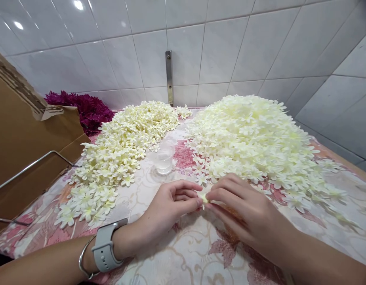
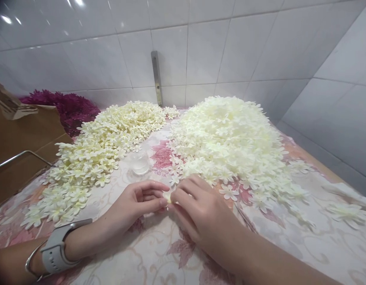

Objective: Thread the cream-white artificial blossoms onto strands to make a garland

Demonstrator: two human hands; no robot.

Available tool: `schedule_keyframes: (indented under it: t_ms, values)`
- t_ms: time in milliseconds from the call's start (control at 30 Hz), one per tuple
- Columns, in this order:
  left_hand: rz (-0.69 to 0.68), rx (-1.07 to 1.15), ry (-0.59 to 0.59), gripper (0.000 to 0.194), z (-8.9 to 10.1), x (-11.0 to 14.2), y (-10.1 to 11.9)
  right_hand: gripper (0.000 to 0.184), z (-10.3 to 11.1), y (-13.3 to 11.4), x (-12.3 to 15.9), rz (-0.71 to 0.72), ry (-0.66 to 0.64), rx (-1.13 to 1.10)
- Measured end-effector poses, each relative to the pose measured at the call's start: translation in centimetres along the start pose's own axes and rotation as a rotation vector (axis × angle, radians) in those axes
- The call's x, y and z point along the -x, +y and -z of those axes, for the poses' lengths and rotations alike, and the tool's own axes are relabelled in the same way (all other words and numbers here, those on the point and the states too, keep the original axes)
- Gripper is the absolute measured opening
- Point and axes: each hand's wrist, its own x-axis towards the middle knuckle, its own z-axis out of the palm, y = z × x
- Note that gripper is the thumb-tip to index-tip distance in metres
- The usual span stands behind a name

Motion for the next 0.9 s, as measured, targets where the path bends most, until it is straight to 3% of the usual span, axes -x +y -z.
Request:
schedule_keyframes:
  t_ms: [333,500,700,900]
  values:
    - [-0.009,-0.025,-0.006,0.026,0.1,0.0,-0.3,0.015,0.5,-0.5,-0.1,-0.420,-0.138,-0.242]
    - [0.006,0.007,-0.007,0.023,0.2,-0.1,-0.3,0.014,0.5,-0.7,-0.2,-0.481,-0.129,-0.261]
    - [0.012,0.034,0.044,0.025,-0.1,-0.2,0.1,0.015,0.8,0.2,-0.1,-0.525,-0.022,-0.227]
    - [0.035,0.034,0.057,0.023,-0.2,-0.2,0.1,0.020,0.9,0.5,-0.3,-0.628,-0.088,-0.422]
